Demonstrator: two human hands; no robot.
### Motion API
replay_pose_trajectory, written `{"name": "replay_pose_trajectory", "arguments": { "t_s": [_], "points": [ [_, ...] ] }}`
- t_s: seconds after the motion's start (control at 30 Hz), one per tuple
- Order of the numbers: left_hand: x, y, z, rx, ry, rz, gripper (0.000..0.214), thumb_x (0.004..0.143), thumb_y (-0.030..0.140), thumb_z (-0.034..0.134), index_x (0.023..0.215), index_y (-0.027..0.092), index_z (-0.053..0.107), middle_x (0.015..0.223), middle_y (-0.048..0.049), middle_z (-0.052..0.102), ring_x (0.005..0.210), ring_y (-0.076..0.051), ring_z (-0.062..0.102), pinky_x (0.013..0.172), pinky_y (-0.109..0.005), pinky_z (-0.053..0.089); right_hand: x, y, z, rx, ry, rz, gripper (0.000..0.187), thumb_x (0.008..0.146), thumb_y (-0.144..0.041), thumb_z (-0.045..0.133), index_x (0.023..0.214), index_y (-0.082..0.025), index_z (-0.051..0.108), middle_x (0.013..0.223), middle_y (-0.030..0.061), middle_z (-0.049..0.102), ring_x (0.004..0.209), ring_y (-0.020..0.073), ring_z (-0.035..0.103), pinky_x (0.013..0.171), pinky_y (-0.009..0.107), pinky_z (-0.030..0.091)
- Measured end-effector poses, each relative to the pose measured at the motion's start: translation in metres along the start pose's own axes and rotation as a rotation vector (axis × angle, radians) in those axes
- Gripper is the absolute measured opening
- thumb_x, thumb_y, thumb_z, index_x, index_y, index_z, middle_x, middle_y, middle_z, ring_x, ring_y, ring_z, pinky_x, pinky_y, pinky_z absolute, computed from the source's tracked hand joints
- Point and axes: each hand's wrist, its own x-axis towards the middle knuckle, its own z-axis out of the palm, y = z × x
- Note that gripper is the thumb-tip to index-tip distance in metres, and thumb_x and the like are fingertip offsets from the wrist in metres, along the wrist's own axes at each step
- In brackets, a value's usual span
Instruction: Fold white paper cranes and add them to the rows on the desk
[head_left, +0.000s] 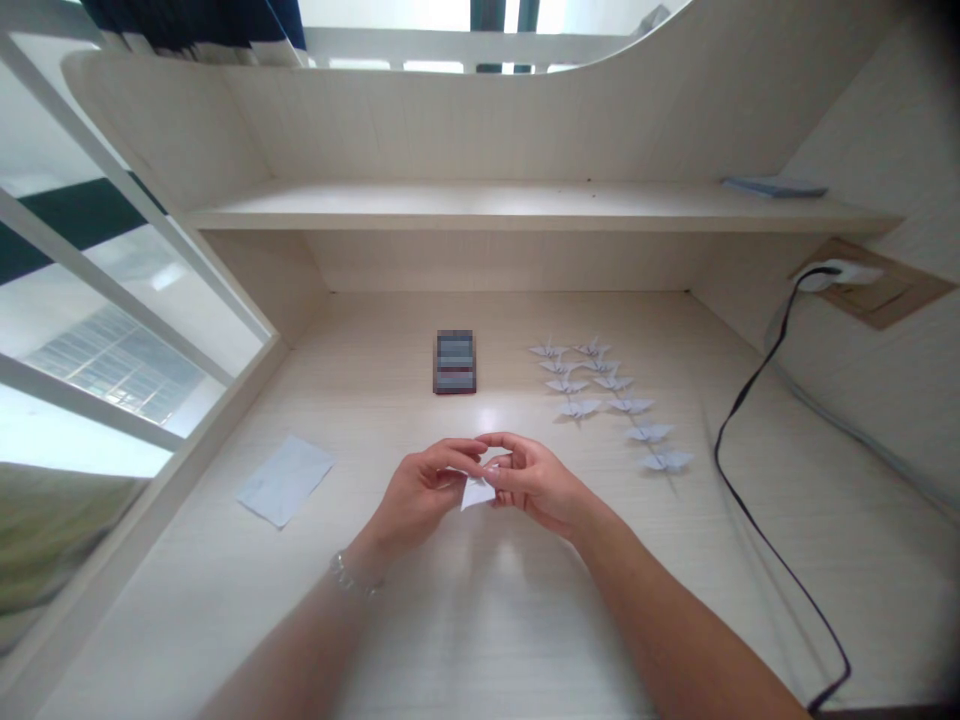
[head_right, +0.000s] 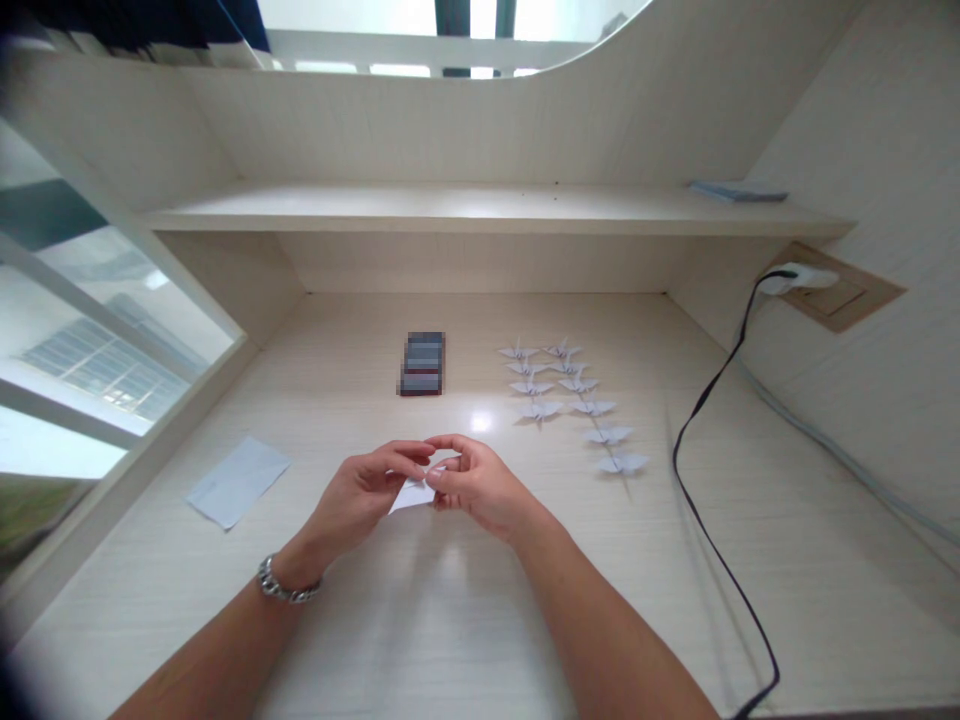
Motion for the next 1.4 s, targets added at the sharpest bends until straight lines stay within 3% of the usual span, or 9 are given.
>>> {"name": "replay_pose_trajectory", "arguments": {
  "t_s": [0.1, 0.27, 0.37, 0.5, 0.67, 0.87, 1.23, 1.4],
  "points": [
    [0.001, 0.003, -0.002, 0.006, 0.004, -0.043, 0.008, 0.069, 0.02, 0.066, 0.075, 0.016, 0.069, 0.1, -0.0094, 0.065, 0.096, -0.021, 0.059, 0.084, -0.032, 0.047, 0.003, 0.0, -0.003, -0.081, 0.008, 0.01, 0.04, 0.067, -0.034, 0.07, 0.102, -0.019, 0.058, 0.078, 0.0027, 0.062, 0.065, 0.0118, 0.058, 0.062, 0.026, 0.046],
    [0.003, -0.001, -0.007, 0.071, 0.017, -0.194, 0.014, 0.072, 0.025, 0.065, 0.08, 0.014, 0.067, 0.077, -0.0054, 0.068, 0.07, -0.015, 0.06, 0.066, -0.025, 0.047, 0.009, -0.003, -0.011, -0.358, 0.31, -0.206, 0.03, 0.077, -0.044, 0.057, 0.088, -0.017, 0.062, 0.086, 0.0062, 0.064, 0.074, 0.0146, 0.059, 0.061, 0.025, 0.045],
    [0.002, -0.005, -0.007, 0.118, -0.01, -0.19, 0.015, 0.072, 0.027, 0.063, 0.081, 0.015, 0.067, 0.076, -0.0048, 0.068, 0.069, -0.015, 0.06, 0.064, -0.023, 0.046, 0.006, -0.006, -0.008, -0.525, 0.289, -0.334, 0.027, 0.077, -0.041, 0.058, 0.089, -0.018, 0.063, 0.087, 0.0056, 0.064, 0.078, 0.0159, 0.059, 0.065, 0.026, 0.046],
    [0.002, -0.007, -0.006, 0.189, -0.009, -0.164, 0.017, 0.073, 0.03, 0.062, 0.079, 0.015, 0.068, 0.078, -0.0057, 0.069, 0.073, -0.016, 0.061, 0.066, -0.024, 0.046, 0.004, -0.001, -0.002, -0.704, 0.186, -0.29, 0.019, 0.073, -0.034, 0.064, 0.082, -0.017, 0.065, 0.073, 0.0024, 0.063, 0.065, 0.0139, 0.056, 0.059, 0.025, 0.043],
    [0.002, -0.008, -0.007, 0.152, 0.068, -0.166, 0.019, 0.072, 0.031, 0.064, 0.081, 0.014, 0.066, 0.077, -0.0056, 0.067, 0.07, -0.015, 0.061, 0.066, -0.025, 0.048, 0.009, 0.006, -0.004, -0.542, 0.194, -0.214, 0.014, 0.075, -0.029, 0.06, 0.075, -0.015, 0.061, 0.067, 0.0013, 0.061, 0.062, 0.013, 0.056, 0.058, 0.024, 0.043],
    [0.003, -0.008, -0.004, 0.169, 0.08, -0.171, 0.02, 0.073, 0.03, 0.063, 0.081, 0.013, 0.066, 0.076, -0.0062, 0.067, 0.068, -0.015, 0.06, 0.063, -0.025, 0.049, 0.009, 0.007, -0.003, -0.58, 0.201, -0.273, 0.012, 0.073, -0.026, 0.062, 0.08, -0.015, 0.064, 0.075, 0.0031, 0.064, 0.069, 0.0143, 0.058, 0.063, 0.025, 0.045],
    [0.002, -0.006, -0.002, 0.123, 0.119, -0.171, 0.012, 0.068, 0.022, 0.067, 0.076, 0.014, 0.066, 0.072, -0.0038, 0.066, 0.065, -0.012, 0.058, 0.061, -0.022, 0.046, 0.008, 0.006, -0.002, -0.538, 0.169, -0.261, 0.008, 0.069, -0.02, 0.063, 0.075, -0.015, 0.066, 0.07, 0.0024, 0.064, 0.064, 0.0132, 0.057, 0.058, 0.024, 0.043],
    [0.003, -0.002, 0.001, 0.069, 0.155, -0.188, 0.007, 0.065, 0.016, 0.068, 0.071, 0.013, 0.067, 0.067, -0.0028, 0.066, 0.062, -0.011, 0.057, 0.059, -0.02, 0.045, 0.01, 0.007, 0.0, -0.397, 0.186, -0.254, 0.007, 0.064, -0.015, 0.065, 0.071, -0.015, 0.067, 0.062, -0.0002, 0.062, 0.057, 0.0107, 0.054, 0.054, 0.023, 0.041]
  ]
}}
